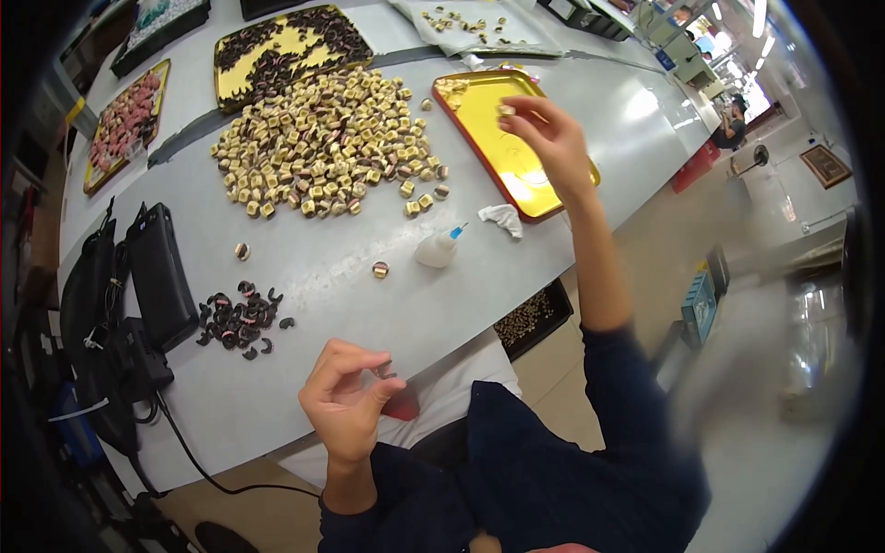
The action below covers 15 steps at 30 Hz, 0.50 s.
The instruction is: Assembling small gold and black toy components using glue and wiping away excess.
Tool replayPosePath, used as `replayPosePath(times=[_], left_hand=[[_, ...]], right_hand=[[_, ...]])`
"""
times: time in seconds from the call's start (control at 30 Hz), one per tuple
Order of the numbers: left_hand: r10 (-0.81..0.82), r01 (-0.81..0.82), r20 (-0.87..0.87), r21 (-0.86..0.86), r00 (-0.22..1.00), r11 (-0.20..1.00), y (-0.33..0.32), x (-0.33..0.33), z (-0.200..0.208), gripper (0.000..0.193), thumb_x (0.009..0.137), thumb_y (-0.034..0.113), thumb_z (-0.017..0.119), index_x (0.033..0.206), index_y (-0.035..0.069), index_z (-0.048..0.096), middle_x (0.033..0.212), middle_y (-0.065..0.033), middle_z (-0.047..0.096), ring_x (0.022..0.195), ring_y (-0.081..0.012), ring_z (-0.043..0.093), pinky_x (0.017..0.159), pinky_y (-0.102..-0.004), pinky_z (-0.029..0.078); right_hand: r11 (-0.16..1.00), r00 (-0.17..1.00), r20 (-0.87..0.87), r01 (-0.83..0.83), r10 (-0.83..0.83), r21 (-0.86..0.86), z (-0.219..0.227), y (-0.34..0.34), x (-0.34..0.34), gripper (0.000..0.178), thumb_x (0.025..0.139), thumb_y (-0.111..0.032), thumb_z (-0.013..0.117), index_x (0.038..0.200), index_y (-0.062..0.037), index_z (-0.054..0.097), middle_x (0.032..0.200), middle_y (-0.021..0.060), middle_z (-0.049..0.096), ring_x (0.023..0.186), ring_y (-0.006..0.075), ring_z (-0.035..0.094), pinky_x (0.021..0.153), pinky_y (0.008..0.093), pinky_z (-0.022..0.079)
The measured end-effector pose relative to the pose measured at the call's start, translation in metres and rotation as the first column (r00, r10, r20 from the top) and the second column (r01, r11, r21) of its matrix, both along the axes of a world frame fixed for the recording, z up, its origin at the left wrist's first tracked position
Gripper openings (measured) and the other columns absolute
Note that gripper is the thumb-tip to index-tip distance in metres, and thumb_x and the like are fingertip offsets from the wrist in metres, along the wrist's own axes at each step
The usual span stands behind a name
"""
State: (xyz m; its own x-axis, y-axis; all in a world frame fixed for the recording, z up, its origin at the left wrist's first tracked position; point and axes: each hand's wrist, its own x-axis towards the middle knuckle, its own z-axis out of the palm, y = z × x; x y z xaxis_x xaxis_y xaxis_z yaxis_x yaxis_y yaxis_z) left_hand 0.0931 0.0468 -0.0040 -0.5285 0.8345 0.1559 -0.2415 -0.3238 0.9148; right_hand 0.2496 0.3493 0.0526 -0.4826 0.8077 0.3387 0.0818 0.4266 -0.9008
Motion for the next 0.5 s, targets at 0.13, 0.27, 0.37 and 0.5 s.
replayPosePath(times=[0.13,0.27,0.37,0.5], left_hand=[[0.014,-0.015,-0.013,-0.028,1.0,1.0,-0.005,-0.004,-0.003,0.03,0.061,-0.013,0.073,0.088,-0.004,0.064,0.082,-0.0082,0.055,0.073,-0.0155,0.054,0.068,-0.026,0.045],[0.01,-0.01,-0.017,-0.019,1.0,1.0,-0.002,-0.004,0.001,0.031,0.06,-0.015,0.071,0.088,-0.004,0.065,0.082,-0.0092,0.056,0.074,-0.0159,0.055,0.069,-0.0259,0.045],[0.03,-0.03,-0.033,-0.008,0.999,1.0,0.0,-0.002,0.0,0.027,0.063,-0.007,0.075,0.087,-0.003,0.064,0.081,-0.0081,0.055,0.072,-0.0147,0.052,0.066,-0.0254,0.044],[0.026,-0.027,0.025,0.019,0.999,0.999,0.003,-0.004,-0.004,0.025,0.065,-0.002,0.078,0.086,-0.001,0.063,0.079,-0.0066,0.053,0.07,-0.0139,0.05,0.064,-0.0251,0.042]], right_hand=[[0.989,0.969,-0.248,-0.03,-0.007,-0.143,-0.004,-0.061,-0.002,0.023,0.087,-0.006,0.056,0.108,0.0042,0.054,0.103,0.0137,0.059,0.094,0.0183,0.059,0.087,0.027,0.048],[0.982,0.956,-0.293,-0.057,0.003,-0.178,-0.012,-0.113,-0.003,0.016,0.087,-0.005,0.056,0.101,0.0003,0.054,0.096,0.0132,0.058,0.088,0.0188,0.057,0.082,0.0283,0.048],[0.96,0.888,-0.389,-0.279,0.244,-0.035,-0.029,-0.151,-0.011,0.019,0.076,0.01,0.062,0.093,0.0036,0.057,0.096,0.0161,0.059,0.085,0.0216,0.059,0.077,0.0317,0.049],[0.934,0.887,-0.336,-0.353,0.317,-0.053,-0.038,-0.191,-0.028,0.024,0.068,0.013,0.068,0.088,0.0013,0.06,0.093,0.0173,0.062,0.085,0.0224,0.059,0.073,0.0305,0.049]])
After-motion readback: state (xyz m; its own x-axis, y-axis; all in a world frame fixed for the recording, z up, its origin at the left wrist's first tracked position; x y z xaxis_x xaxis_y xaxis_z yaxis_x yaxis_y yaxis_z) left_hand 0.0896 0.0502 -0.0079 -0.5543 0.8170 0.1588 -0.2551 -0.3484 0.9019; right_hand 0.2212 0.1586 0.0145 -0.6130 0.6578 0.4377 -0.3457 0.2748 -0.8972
